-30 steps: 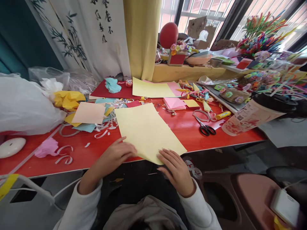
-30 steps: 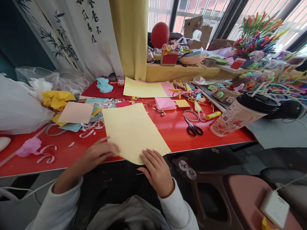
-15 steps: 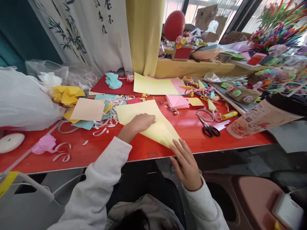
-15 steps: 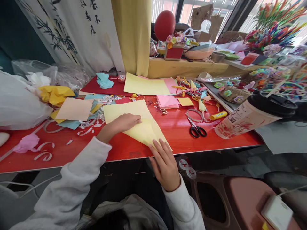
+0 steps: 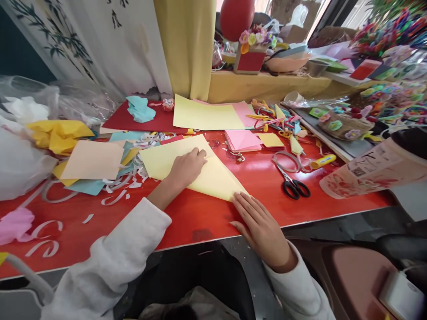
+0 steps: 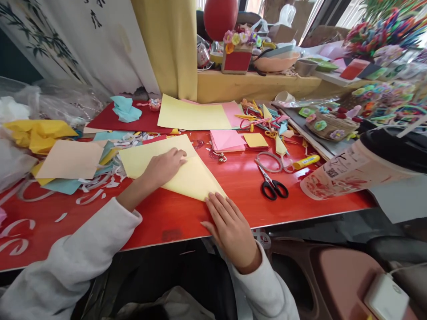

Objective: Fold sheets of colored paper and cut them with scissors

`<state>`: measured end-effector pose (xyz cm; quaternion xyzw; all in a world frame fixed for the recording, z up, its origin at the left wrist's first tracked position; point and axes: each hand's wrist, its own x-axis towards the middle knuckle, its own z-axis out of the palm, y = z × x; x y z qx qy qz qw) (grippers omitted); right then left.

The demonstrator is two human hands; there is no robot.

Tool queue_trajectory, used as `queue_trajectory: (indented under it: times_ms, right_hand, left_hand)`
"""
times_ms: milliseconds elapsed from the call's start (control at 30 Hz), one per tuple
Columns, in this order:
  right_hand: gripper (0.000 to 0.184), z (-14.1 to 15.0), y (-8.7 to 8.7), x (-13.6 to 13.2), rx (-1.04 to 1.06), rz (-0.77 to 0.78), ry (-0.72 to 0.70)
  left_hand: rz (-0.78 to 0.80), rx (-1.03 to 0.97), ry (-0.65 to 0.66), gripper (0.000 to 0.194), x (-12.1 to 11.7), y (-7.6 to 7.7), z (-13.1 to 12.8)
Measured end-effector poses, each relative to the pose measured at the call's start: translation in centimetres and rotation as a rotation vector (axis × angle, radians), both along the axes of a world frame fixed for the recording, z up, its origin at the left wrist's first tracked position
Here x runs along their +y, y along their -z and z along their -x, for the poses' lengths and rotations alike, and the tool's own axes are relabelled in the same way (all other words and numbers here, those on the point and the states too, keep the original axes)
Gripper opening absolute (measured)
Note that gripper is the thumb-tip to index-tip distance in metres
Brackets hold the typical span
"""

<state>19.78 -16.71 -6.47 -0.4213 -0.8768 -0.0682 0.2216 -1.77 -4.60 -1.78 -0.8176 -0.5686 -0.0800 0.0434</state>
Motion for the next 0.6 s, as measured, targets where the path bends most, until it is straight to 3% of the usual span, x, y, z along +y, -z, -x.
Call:
queue_trajectory:
  times_ms: [100,167,233,400,600]
  right_hand:
    - [0.054,-0.4,-0.4,0.9,-0.01,0.013,-0.012]
    - [0.054,-0.6,-0.6,1.4,-0.001,0.022,-0.014]
    - [0.054,-0.8,-0.8,1.7,0.015,0.043,-0.019]
    - [0.051,-1.0,-1.0,2.1,0.023,0.12,-0.055]
    - [0.048,-1.2,-0.9,2.4,-0.004,0.164,-0.052]
  left_hand:
    - [-0.187,-0.022,0.24,0.033,-1.4,-0.5,-0.6]
    - [-0.181,-0.01,0.486,0.033,-2.4,-0.4,-1.0]
    - [-0.136,-0.011,0.62,0.034,-3.2,0.2,-1.5]
    - [-0.056,0.024,0.653,0.035,-3.7,1.5,-1.9]
    - [-0.075,0.04,0.634,0.034,-3.5,1.1,-1.9]
